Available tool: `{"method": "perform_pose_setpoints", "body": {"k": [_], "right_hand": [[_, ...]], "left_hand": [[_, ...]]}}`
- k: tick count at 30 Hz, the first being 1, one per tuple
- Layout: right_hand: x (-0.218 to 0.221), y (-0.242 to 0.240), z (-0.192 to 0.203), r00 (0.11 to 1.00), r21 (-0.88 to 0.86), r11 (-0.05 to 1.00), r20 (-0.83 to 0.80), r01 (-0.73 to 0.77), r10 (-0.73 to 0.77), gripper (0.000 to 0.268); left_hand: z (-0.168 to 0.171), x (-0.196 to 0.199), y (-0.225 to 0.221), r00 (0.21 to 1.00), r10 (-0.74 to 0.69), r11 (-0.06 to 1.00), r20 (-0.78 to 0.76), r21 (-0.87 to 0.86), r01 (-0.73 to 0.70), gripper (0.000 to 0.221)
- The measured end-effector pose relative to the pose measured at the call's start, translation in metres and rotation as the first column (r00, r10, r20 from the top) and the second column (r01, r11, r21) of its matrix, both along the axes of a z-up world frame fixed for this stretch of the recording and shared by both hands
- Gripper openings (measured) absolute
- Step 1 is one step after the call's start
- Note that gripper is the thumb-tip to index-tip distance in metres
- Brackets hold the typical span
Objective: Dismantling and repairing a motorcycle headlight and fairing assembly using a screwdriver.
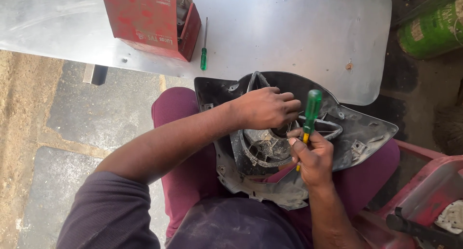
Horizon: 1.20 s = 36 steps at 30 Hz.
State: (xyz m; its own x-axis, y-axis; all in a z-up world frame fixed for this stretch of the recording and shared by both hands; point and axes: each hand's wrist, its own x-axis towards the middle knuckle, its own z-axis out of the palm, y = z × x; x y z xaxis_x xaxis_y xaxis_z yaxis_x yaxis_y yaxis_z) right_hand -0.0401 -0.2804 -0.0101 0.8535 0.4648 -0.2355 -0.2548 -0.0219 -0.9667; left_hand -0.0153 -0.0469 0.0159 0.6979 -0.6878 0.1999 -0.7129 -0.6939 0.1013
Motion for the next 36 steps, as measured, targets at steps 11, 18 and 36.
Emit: {"method": "perform_pose_setpoints", "body": {"k": [11,18,36], "right_hand": [[0.008,0.001,-0.034,0.952,0.401,0.873,-0.240,0.277,-0.192,0.011],[0.008,0.002,-0.032,0.946,0.376,0.879,-0.244,0.293,-0.212,0.013],[0.011,0.004,-0.032,0.962,0.400,0.889,-0.235,0.224,-0.137,0.012]], "left_hand": [[0.010,0.007,-0.003,0.987,-0.056,0.972,-0.152,-0.235,0.019,0.029],[0.044,0.001,-0.003,0.996,0.030,0.987,-0.089,-0.158,-0.044,0.020],[0.059,-0.088,0.019,0.601,-0.262,-0.153,-0.755,-0.582,-0.798,0.028]]}}
